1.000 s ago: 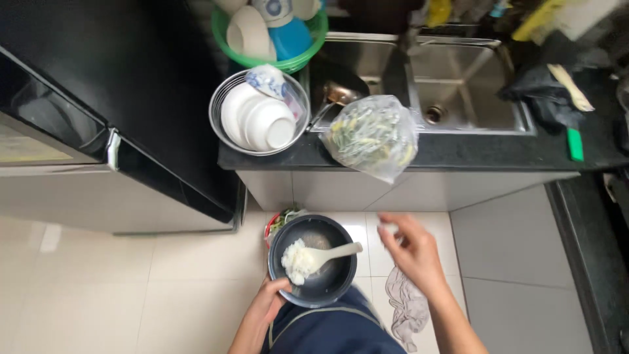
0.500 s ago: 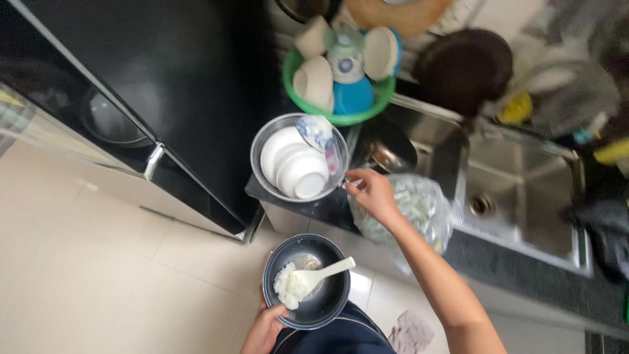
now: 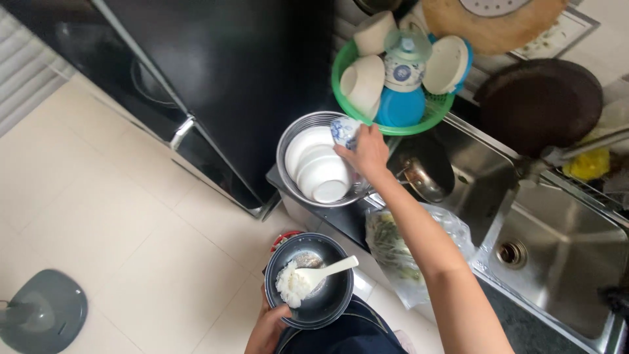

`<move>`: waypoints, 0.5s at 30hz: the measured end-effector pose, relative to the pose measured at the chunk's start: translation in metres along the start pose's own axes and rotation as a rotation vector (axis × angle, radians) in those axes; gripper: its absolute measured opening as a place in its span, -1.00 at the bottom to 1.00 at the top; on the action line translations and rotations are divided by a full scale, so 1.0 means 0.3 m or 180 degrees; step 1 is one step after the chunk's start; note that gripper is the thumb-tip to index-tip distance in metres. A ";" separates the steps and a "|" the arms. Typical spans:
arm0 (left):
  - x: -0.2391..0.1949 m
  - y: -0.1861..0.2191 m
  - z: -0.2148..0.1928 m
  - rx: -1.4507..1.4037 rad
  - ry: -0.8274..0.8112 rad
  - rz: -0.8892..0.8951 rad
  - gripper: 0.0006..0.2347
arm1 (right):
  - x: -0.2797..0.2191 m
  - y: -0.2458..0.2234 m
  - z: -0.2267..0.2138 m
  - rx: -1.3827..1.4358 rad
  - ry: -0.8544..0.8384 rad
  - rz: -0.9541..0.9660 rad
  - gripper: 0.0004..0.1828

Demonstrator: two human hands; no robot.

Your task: Scooping rice from a storage container and washing it in a pot under a faucet.

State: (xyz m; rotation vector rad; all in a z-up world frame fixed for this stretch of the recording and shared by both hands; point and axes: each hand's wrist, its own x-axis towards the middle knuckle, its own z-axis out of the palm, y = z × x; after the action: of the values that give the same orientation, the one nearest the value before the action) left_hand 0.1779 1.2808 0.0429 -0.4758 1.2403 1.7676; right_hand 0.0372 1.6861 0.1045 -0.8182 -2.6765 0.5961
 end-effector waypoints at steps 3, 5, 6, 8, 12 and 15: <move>-0.014 0.015 -0.003 0.0099 0.0142 -0.0056 -0.13 | 0.046 0.039 0.031 -0.0337 -0.0343 0.0063 -0.12; -0.038 0.040 0.003 0.0101 0.0113 -0.0041 -0.14 | 0.058 0.057 0.044 -0.0353 -0.0194 -0.0042 -0.10; -0.050 0.057 0.003 0.0114 0.0094 -0.0025 -0.15 | 0.067 0.060 0.052 -0.0354 -0.0047 -0.0142 -0.09; -0.045 0.057 -0.030 0.0055 -0.0011 0.0143 -0.15 | 0.051 0.019 -0.002 -0.0333 -0.0064 -0.0106 -0.11; -0.046 0.078 -0.062 0.0266 0.0012 0.0074 -0.16 | -0.004 0.023 -0.088 -0.0323 0.0071 -0.0001 -0.16; 0.026 0.023 -0.162 0.0298 -0.0236 0.0027 -0.25 | -0.066 0.081 -0.158 -0.0506 0.0613 -0.0210 -0.26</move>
State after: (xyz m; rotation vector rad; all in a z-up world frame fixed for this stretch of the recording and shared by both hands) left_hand 0.1596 1.2403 0.0203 -0.3484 1.2681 1.7105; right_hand 0.0822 1.7073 0.1320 -0.7810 -2.5855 0.2760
